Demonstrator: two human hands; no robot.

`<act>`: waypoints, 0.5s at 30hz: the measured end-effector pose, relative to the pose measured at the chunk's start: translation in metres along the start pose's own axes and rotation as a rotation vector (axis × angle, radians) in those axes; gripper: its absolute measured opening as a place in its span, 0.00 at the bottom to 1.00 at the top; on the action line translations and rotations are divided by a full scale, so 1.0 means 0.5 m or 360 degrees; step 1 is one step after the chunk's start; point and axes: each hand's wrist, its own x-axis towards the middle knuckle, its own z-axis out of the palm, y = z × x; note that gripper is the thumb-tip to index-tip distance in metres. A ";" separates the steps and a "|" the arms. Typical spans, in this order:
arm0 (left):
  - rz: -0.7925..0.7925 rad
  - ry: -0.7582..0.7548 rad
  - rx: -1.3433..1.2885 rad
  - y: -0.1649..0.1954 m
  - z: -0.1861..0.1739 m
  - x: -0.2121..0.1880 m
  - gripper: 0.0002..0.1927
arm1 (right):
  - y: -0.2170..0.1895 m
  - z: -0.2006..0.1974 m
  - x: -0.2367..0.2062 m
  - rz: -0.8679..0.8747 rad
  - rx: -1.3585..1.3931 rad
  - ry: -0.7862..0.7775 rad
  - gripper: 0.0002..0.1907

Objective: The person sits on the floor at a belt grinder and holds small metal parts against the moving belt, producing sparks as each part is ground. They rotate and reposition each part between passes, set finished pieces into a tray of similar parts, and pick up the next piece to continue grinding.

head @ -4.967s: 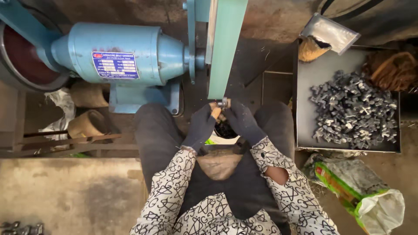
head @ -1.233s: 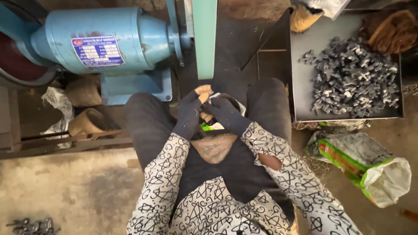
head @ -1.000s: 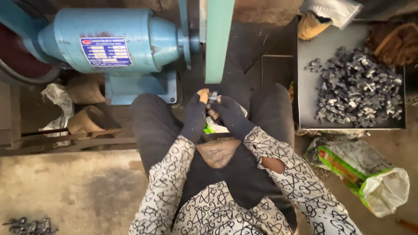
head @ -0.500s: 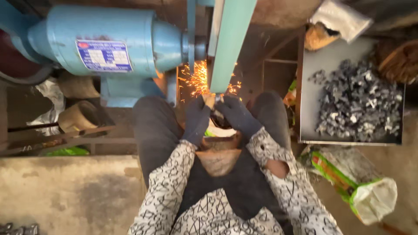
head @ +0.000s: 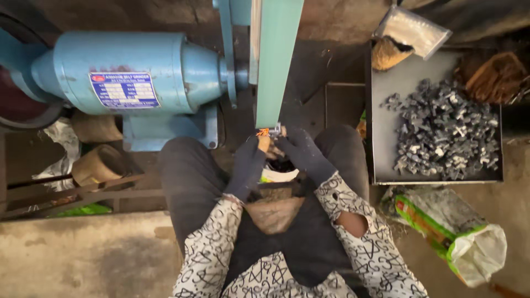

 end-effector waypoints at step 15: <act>0.0403 -0.0062 0.0160 -0.002 0.005 -0.019 0.17 | -0.077 -0.008 -0.060 -0.0611 -0.0281 0.0046 0.13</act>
